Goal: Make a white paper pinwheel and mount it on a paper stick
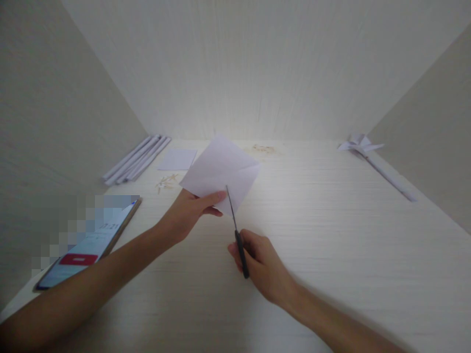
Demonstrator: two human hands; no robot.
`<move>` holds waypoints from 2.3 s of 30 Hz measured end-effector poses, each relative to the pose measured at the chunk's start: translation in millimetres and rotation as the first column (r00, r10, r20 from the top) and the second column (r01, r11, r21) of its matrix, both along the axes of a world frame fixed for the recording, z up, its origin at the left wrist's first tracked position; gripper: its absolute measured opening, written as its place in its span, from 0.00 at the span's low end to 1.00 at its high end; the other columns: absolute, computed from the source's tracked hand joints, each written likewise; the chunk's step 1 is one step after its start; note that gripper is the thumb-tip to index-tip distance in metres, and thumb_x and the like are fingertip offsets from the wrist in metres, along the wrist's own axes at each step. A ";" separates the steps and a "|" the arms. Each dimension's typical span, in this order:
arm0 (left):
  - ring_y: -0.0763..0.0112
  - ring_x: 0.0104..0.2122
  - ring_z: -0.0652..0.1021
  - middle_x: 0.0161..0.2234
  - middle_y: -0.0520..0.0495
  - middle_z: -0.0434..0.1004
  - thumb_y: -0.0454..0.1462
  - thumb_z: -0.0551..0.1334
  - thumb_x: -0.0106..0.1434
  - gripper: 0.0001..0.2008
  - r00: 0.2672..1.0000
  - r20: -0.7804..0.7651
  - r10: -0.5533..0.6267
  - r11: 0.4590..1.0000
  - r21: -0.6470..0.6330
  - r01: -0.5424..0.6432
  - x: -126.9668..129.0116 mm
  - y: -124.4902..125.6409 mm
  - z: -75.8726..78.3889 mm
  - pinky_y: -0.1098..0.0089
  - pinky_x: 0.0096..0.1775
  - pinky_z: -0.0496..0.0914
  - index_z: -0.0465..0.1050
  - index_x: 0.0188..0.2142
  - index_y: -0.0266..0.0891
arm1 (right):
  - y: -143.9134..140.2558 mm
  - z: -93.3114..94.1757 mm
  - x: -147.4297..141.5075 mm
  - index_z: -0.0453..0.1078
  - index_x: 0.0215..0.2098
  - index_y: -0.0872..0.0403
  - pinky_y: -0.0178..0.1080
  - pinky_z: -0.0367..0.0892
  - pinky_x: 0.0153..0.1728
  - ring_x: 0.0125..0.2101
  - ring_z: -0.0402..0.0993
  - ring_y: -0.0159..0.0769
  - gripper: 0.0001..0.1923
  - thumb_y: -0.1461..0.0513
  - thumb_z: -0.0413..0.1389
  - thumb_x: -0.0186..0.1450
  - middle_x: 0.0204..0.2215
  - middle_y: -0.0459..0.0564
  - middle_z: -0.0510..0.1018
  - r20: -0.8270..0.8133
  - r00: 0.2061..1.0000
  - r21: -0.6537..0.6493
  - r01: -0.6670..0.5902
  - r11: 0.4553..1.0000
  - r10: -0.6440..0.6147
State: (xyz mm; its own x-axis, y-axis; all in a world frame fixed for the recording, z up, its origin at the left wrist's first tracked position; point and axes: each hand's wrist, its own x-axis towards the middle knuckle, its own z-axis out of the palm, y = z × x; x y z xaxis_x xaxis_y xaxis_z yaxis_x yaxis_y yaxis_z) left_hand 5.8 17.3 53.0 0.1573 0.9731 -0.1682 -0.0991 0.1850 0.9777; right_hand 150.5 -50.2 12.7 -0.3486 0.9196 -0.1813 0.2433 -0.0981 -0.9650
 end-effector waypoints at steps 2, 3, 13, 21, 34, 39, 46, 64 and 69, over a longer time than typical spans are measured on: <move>0.73 0.27 0.74 0.32 0.46 0.76 0.36 0.64 0.46 0.15 1.000 -0.003 -0.004 1.000 -0.010 0.004 0.1 -0.5 -0.4 0.77 0.22 0.70 0.71 0.36 0.35 | 0.0 0.6 -0.4 0.54 0.19 0.54 0.32 0.50 0.18 0.18 0.52 0.26 0.21 0.47 0.45 0.59 0.15 0.41 0.57 0.000 1.000 -0.002 0.009 1.000 -0.009; 0.73 0.27 0.74 0.32 0.46 0.76 0.36 0.64 0.46 0.15 1.000 -0.004 -0.006 1.000 -0.014 0.006 0.2 -0.8 -0.7 0.77 0.22 0.71 0.71 0.35 0.35 | 0.0 0.9 -0.6 0.54 0.19 0.54 0.32 0.49 0.18 0.18 0.52 0.26 0.21 0.47 0.45 0.59 0.15 0.41 0.57 -0.002 1.000 -0.005 0.012 1.000 -0.012; 0.72 0.28 0.75 0.32 0.46 0.76 0.36 0.64 0.46 0.14 1.000 0.010 -0.029 0.999 -0.020 0.029 0.6 -3.3 -2.2 0.76 0.23 0.71 0.71 0.35 0.35 | -0.5 3.0 0.0 0.54 0.19 0.54 0.32 0.50 0.19 0.18 0.53 0.26 0.22 0.46 0.45 0.58 0.16 0.41 0.57 0.024 1.000 0.022 0.018 1.000 -0.018; 0.72 0.27 0.75 0.32 0.46 0.76 0.35 0.64 0.45 0.15 1.000 -0.002 -0.007 0.999 -0.038 0.007 2.1 -3.0 -0.8 0.76 0.22 0.71 0.71 0.35 0.34 | -0.2 2.2 0.4 0.54 0.19 0.54 0.32 0.50 0.19 0.18 0.53 0.26 0.23 0.45 0.45 0.57 0.16 0.41 0.57 0.033 0.999 0.002 0.024 1.000 -0.025; 0.72 0.27 0.74 0.31 0.47 0.76 0.36 0.64 0.45 0.14 1.000 0.001 0.000 0.999 -0.050 0.000 2.2 -3.3 -1.3 0.76 0.22 0.70 0.71 0.34 0.35 | -0.8 0.3 0.8 0.54 0.19 0.54 0.32 0.51 0.18 0.17 0.54 0.26 0.22 0.46 0.45 0.58 0.15 0.41 0.58 0.028 0.999 -0.005 0.035 0.999 -0.035; 0.73 0.27 0.74 0.31 0.47 0.76 0.35 0.64 0.45 0.13 1.000 0.001 0.009 0.998 -0.059 -0.009 2.3 -4.0 -1.1 0.77 0.22 0.70 0.71 0.33 0.35 | -1.0 0.4 0.2 0.54 0.19 0.54 0.32 0.51 0.18 0.17 0.53 0.25 0.21 0.46 0.46 0.58 0.15 0.41 0.58 0.020 0.999 -0.015 0.036 0.999 -0.035; 0.71 0.28 0.75 0.32 0.47 0.76 0.36 0.64 0.45 0.14 1.000 0.001 0.003 0.998 -0.056 -0.003 2.4 -3.8 0.0 0.76 0.22 0.70 0.71 0.34 0.35 | 0.2 0.1 -0.6 0.53 0.19 0.54 0.31 0.50 0.17 0.17 0.52 0.25 0.22 0.46 0.46 0.58 0.15 0.41 0.57 0.022 0.999 0.001 0.048 0.999 -0.048; 0.72 0.28 0.74 0.32 0.47 0.76 0.36 0.64 0.46 0.14 1.000 0.009 -0.013 0.999 -0.053 0.014 2.3 -3.5 -0.7 0.76 0.22 0.70 0.71 0.34 0.35 | 0.3 -0.5 0.8 0.54 0.19 0.54 0.31 0.52 0.19 0.18 0.54 0.26 0.21 0.48 0.45 0.60 0.15 0.41 0.58 0.018 1.000 0.031 0.021 0.999 -0.021; 0.73 0.27 0.74 0.32 0.46 0.76 0.36 0.64 0.46 0.14 1.000 0.010 0.001 0.998 -0.056 0.000 2.6 -3.9 -1.1 0.77 0.22 0.70 0.71 0.34 0.35 | -0.4 0.3 0.5 0.55 0.19 0.54 0.32 0.52 0.19 0.18 0.54 0.26 0.21 0.47 0.45 0.59 0.15 0.41 0.59 0.023 0.999 0.025 0.024 0.999 -0.025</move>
State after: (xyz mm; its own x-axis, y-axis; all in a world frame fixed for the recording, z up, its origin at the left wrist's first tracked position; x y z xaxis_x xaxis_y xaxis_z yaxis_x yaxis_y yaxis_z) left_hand 8.4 13.4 51.9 0.1587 0.9623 -0.2210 -0.1093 0.2396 0.9647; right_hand 150.9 -50.7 13.0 -0.3216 0.9321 -0.1664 0.2637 -0.0806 -0.9612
